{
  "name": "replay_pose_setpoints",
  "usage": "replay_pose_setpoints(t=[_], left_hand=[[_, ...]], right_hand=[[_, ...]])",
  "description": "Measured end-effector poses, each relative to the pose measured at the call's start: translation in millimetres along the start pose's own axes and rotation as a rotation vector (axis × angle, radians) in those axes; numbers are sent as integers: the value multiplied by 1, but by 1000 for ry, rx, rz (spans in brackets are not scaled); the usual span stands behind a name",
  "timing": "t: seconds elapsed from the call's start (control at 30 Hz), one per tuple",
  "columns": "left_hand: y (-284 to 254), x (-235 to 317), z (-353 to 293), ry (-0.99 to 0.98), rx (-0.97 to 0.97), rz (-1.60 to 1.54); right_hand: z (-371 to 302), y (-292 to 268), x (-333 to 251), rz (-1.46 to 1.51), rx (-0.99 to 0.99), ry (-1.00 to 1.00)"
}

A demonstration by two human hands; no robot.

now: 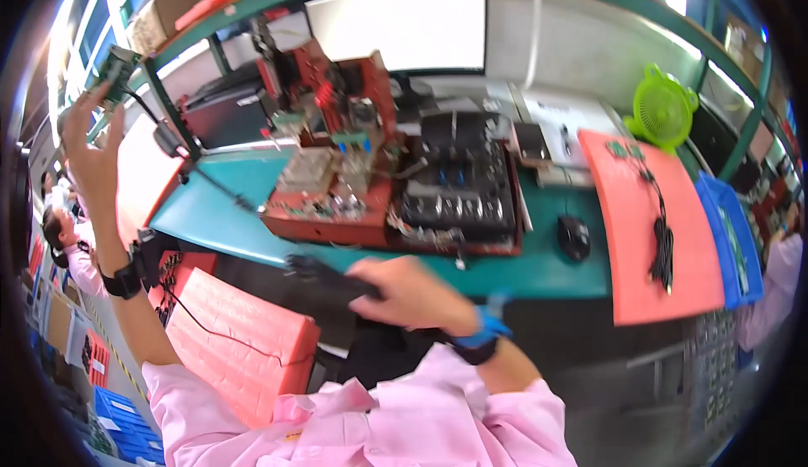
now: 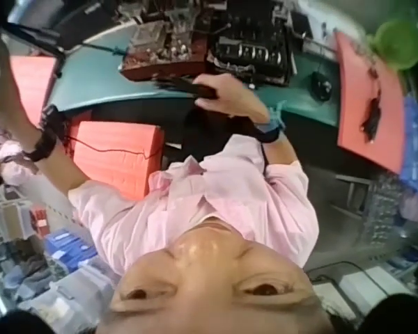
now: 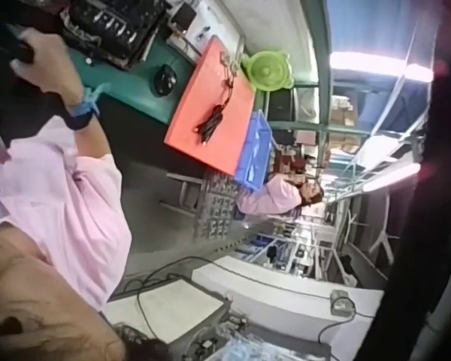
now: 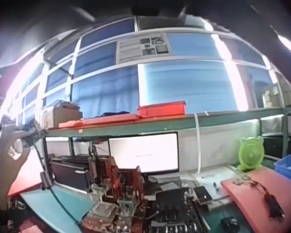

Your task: The person writes on a label, connects a cable to a circuit board, and places the board into a testing fixture. They move a joystick, turn knobs, and press buttons on a control panel while clicking a mouse before removing the board and cable.

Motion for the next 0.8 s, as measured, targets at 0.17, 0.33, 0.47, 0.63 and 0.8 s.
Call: replay_pose_setpoints(t=[0.17, 0.33, 0.47, 0.63, 0.8], left_hand=[[32, 19, -5, -109, -129, -211], [77, 21, 40, -81, -149, -207], [131, -20, 80, -75, -64, -186], [224, -70, 117, -112, -216, -193], [316, -136, 151, -179, -551, -220]], right_hand=[[-18, -190, -83, -530, 554, -63], [-5, -281, -170, -873, 772, -327], [81, -296, -229, -953, 625, -219], [208, -344, -206, -880, 528, -180], [321, -377, -198, -870, 388, -262]])
Point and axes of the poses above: each hand's wrist, its own z-axis towards the middle knuckle, its own y-axis out of the palm, x = y × z, the point moved 8 cm from there along z, towards the middle knuckle, and after that the axes turned 9 degrees about z, right-handed, at the moved point
